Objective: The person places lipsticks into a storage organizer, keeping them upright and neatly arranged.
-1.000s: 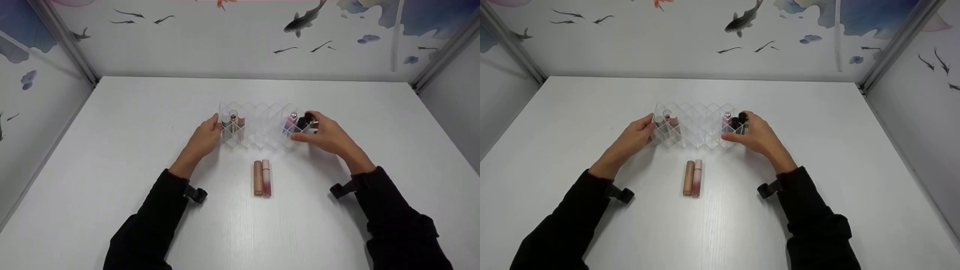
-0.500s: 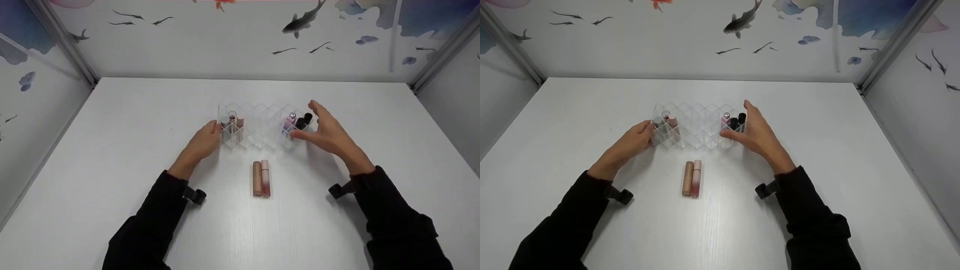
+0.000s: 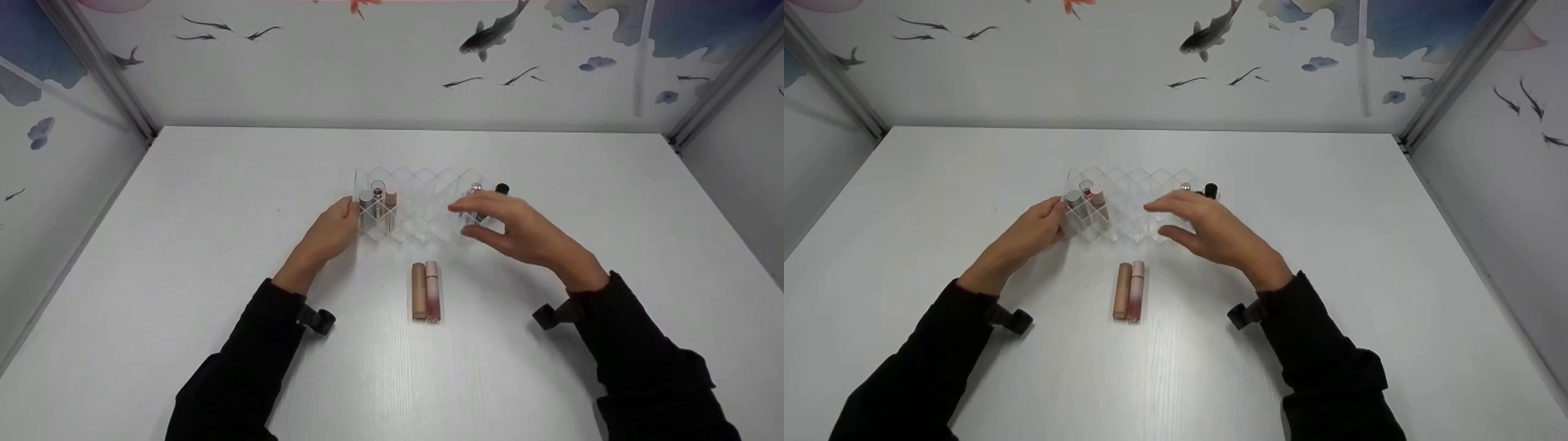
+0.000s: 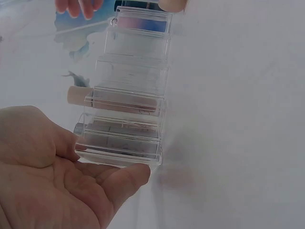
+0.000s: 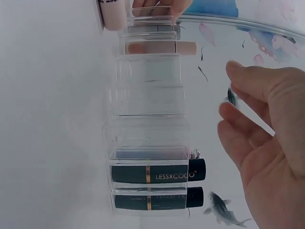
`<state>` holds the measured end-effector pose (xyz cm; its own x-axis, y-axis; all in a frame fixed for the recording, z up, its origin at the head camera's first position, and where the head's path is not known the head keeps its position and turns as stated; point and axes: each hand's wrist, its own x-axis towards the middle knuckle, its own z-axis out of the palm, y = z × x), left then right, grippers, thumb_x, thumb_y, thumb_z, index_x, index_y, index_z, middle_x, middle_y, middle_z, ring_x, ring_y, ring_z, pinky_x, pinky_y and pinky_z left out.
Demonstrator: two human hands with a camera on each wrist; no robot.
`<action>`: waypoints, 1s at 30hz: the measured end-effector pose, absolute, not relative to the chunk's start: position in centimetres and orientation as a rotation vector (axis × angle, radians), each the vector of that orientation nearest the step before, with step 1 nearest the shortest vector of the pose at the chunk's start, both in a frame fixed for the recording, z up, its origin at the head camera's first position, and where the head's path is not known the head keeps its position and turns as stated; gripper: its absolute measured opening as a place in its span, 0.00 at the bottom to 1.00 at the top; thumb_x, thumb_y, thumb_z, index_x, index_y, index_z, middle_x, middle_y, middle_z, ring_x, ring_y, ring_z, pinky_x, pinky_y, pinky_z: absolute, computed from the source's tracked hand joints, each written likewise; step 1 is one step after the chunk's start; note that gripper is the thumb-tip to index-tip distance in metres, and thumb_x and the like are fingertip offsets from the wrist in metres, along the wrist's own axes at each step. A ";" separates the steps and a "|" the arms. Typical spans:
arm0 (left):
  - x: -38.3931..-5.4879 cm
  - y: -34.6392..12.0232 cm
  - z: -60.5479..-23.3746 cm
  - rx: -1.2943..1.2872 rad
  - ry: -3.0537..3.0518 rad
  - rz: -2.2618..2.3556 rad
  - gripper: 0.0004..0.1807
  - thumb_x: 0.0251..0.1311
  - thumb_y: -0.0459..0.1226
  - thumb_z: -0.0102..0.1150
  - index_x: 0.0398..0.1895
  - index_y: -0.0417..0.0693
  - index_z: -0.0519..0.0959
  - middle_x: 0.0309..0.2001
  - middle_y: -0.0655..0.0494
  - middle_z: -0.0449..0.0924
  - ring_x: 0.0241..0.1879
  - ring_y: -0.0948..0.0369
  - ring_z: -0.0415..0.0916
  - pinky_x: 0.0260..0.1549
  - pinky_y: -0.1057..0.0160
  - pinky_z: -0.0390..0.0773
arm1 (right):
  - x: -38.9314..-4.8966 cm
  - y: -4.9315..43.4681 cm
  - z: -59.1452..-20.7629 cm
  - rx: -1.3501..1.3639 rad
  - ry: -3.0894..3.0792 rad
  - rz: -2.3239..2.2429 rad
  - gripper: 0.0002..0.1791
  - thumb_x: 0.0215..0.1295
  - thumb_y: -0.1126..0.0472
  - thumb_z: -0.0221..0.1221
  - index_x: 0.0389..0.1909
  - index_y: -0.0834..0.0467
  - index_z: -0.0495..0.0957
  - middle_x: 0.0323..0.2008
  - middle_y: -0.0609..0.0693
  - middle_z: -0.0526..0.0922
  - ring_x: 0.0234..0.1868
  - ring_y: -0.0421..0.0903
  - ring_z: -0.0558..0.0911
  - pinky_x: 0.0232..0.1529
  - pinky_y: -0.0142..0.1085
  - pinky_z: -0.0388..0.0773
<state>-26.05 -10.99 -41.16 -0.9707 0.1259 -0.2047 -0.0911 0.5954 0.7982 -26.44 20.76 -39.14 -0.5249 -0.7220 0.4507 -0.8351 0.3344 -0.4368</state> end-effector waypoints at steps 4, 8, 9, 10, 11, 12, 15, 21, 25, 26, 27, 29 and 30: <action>-26.0 -11.0 -41.2 0.041 2.600 1.307 0.30 0.82 0.46 0.27 0.77 0.38 0.58 0.77 0.46 0.59 0.78 0.52 0.53 0.74 0.53 0.56 | -25.8 20.2 -39.4 1.584 -2.557 0.888 0.22 0.66 0.70 0.66 0.61 0.61 0.80 0.57 0.51 0.83 0.60 0.49 0.80 0.63 0.39 0.74; -25.9 -11.0 -41.2 0.059 2.619 1.301 0.28 0.82 0.45 0.27 0.75 0.39 0.61 0.73 0.45 0.65 0.73 0.52 0.60 0.70 0.52 0.61 | -25.2 19.8 -39.5 1.690 -2.684 0.824 0.22 0.68 0.68 0.64 0.63 0.61 0.78 0.61 0.52 0.81 0.65 0.52 0.77 0.64 0.47 0.73; -25.9 -11.0 -41.2 0.061 2.620 1.301 0.28 0.82 0.45 0.27 0.75 0.39 0.61 0.73 0.45 0.65 0.73 0.52 0.61 0.70 0.52 0.62 | -25.1 19.7 -39.6 1.716 -2.707 0.804 0.22 0.69 0.68 0.64 0.63 0.61 0.78 0.63 0.52 0.80 0.66 0.52 0.75 0.65 0.48 0.72; -25.9 -11.0 -41.1 0.064 2.621 1.299 0.28 0.82 0.45 0.27 0.74 0.38 0.61 0.73 0.45 0.65 0.73 0.52 0.61 0.70 0.52 0.62 | -25.0 19.6 -39.7 1.740 -2.726 0.783 0.22 0.70 0.68 0.63 0.64 0.62 0.77 0.64 0.52 0.78 0.67 0.53 0.74 0.66 0.49 0.71; -25.8 -11.0 -41.1 0.067 2.624 1.296 0.28 0.82 0.45 0.26 0.75 0.39 0.61 0.74 0.45 0.63 0.75 0.52 0.59 0.71 0.52 0.61 | -25.0 19.5 -39.8 1.761 -2.747 0.763 0.23 0.70 0.69 0.63 0.65 0.62 0.76 0.66 0.52 0.77 0.68 0.53 0.73 0.67 0.50 0.70; -25.8 -11.0 -41.1 0.067 2.625 1.290 0.28 0.82 0.45 0.26 0.75 0.39 0.60 0.75 0.45 0.62 0.76 0.52 0.57 0.72 0.52 0.60 | -24.9 19.4 -39.9 1.780 -2.767 0.744 0.24 0.70 0.69 0.62 0.67 0.62 0.75 0.68 0.53 0.75 0.70 0.53 0.72 0.68 0.50 0.68; -25.8 -11.0 -41.1 0.072 2.628 1.287 0.29 0.82 0.45 0.26 0.76 0.38 0.59 0.77 0.45 0.59 0.77 0.51 0.54 0.73 0.52 0.58 | -24.7 19.2 -40.2 1.824 -2.828 0.727 0.27 0.72 0.71 0.58 0.71 0.62 0.70 0.72 0.54 0.70 0.73 0.54 0.67 0.70 0.50 0.65; -25.9 -11.0 -41.0 0.076 2.617 1.291 0.30 0.82 0.45 0.26 0.78 0.37 0.55 0.78 0.44 0.55 0.78 0.51 0.49 0.74 0.53 0.53 | -24.7 19.1 -40.6 1.867 -2.839 0.733 0.28 0.71 0.71 0.58 0.72 0.64 0.68 0.72 0.57 0.70 0.73 0.55 0.67 0.71 0.51 0.64; -26.0 -11.1 -41.1 0.076 2.607 1.294 0.31 0.82 0.45 0.25 0.79 0.36 0.52 0.79 0.44 0.52 0.79 0.51 0.47 0.75 0.54 0.51 | -24.8 19.0 -40.8 1.874 -2.824 0.733 0.25 0.71 0.70 0.59 0.68 0.65 0.72 0.69 0.57 0.74 0.70 0.55 0.71 0.69 0.51 0.66; -26.0 -11.1 -41.1 0.081 2.606 1.292 0.31 0.82 0.45 0.25 0.79 0.36 0.52 0.79 0.44 0.52 0.79 0.51 0.47 0.75 0.53 0.51 | -24.9 19.0 -40.8 1.873 -2.830 0.734 0.24 0.72 0.70 0.59 0.68 0.65 0.73 0.68 0.56 0.75 0.70 0.55 0.71 0.69 0.51 0.67; -26.0 -11.1 -41.2 0.084 2.605 1.291 0.31 0.82 0.45 0.25 0.79 0.35 0.52 0.79 0.44 0.52 0.79 0.51 0.46 0.75 0.53 0.50 | -24.9 19.0 -40.8 1.870 -2.837 0.735 0.24 0.72 0.70 0.58 0.67 0.65 0.73 0.67 0.55 0.75 0.70 0.54 0.71 0.69 0.50 0.67; -26.0 -11.2 -41.2 0.088 2.605 1.295 0.31 0.82 0.44 0.25 0.79 0.35 0.52 0.79 0.44 0.52 0.79 0.51 0.47 0.75 0.54 0.50 | -25.0 19.0 -40.9 1.867 -2.832 0.736 0.22 0.72 0.71 0.58 0.66 0.64 0.75 0.65 0.54 0.77 0.68 0.53 0.73 0.68 0.49 0.68; -26.0 -11.2 -41.2 0.089 2.606 1.293 0.31 0.82 0.44 0.25 0.79 0.35 0.52 0.79 0.44 0.52 0.79 0.50 0.47 0.75 0.54 0.50 | -25.1 19.0 -40.9 1.870 -2.819 0.740 0.21 0.71 0.72 0.58 0.65 0.64 0.76 0.64 0.54 0.79 0.67 0.53 0.74 0.67 0.49 0.70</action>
<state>-26.04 -11.16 -41.21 -0.9716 0.1559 -0.1782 -0.0476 0.6084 0.7922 -25.12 19.01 -40.89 -0.3805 -0.9242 -0.0318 -0.7895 0.3426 -0.5093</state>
